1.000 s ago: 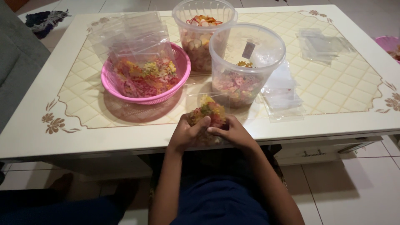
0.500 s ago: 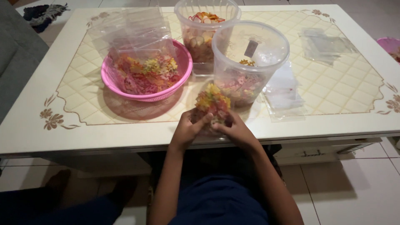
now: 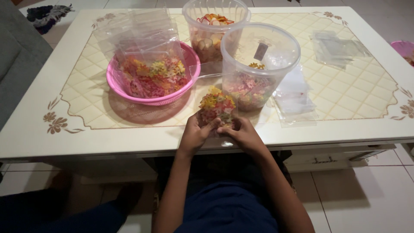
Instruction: Packaging snacks into small plastic bags from larger containers
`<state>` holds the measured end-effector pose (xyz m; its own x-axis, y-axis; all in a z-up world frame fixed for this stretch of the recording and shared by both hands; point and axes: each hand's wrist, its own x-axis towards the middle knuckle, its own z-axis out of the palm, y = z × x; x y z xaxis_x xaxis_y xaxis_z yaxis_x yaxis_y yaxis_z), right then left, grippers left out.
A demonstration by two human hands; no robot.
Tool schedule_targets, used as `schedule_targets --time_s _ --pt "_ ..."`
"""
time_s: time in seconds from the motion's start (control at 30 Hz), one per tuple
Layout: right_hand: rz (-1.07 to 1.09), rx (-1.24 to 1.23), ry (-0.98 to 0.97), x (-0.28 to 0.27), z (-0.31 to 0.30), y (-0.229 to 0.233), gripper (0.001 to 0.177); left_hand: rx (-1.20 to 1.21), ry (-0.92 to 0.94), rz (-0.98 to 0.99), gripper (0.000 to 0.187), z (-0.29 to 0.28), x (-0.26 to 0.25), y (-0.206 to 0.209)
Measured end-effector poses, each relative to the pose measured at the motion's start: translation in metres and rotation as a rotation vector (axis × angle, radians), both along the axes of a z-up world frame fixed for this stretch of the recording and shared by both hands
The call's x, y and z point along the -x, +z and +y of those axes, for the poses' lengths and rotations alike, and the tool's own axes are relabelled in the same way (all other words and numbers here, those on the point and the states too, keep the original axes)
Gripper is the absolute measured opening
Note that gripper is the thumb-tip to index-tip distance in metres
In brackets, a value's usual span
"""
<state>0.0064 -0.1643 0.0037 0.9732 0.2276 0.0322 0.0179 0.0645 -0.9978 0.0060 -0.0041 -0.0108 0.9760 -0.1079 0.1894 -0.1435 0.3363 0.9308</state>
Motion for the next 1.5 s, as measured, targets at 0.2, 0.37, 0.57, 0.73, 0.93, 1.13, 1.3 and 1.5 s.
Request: schedule_targets --time_s 0.2,0.37,0.57,0.73,0.93,1.13,1.3,1.5 --pt "-0.026 0.018 -0.012 0.004 0.001 -0.007 0.023 0.132 -0.011 0.053 0.024 0.013 -0.034 -0.056" --pt "-0.087 0.104 0.048 -0.006 -0.005 -0.017 0.023 0.069 0.110 -0.048 0.020 0.008 -0.021 -0.023" --pt "-0.181 0.169 0.038 0.005 0.000 0.003 0.019 0.156 0.039 -0.055 0.026 0.001 -0.004 0.009" --pt "-0.244 0.205 0.047 0.008 0.003 0.010 0.019 0.212 0.026 0.009 0.034 0.002 -0.012 -0.011" --pt "-0.169 0.264 -0.033 0.007 0.004 0.007 0.026 0.122 0.047 -0.046 0.027 0.002 -0.010 -0.014" --pt "-0.096 0.284 -0.027 0.001 0.001 -0.006 0.033 0.185 0.049 0.005 0.033 -0.004 0.001 0.008" --pt "-0.213 0.066 -0.177 -0.002 0.001 -0.026 0.038 0.150 0.076 -0.059 0.036 -0.002 -0.010 0.003" --pt "-0.365 -0.063 -0.315 -0.013 0.000 -0.002 0.024 0.065 0.039 -0.042 0.033 0.005 -0.022 -0.030"
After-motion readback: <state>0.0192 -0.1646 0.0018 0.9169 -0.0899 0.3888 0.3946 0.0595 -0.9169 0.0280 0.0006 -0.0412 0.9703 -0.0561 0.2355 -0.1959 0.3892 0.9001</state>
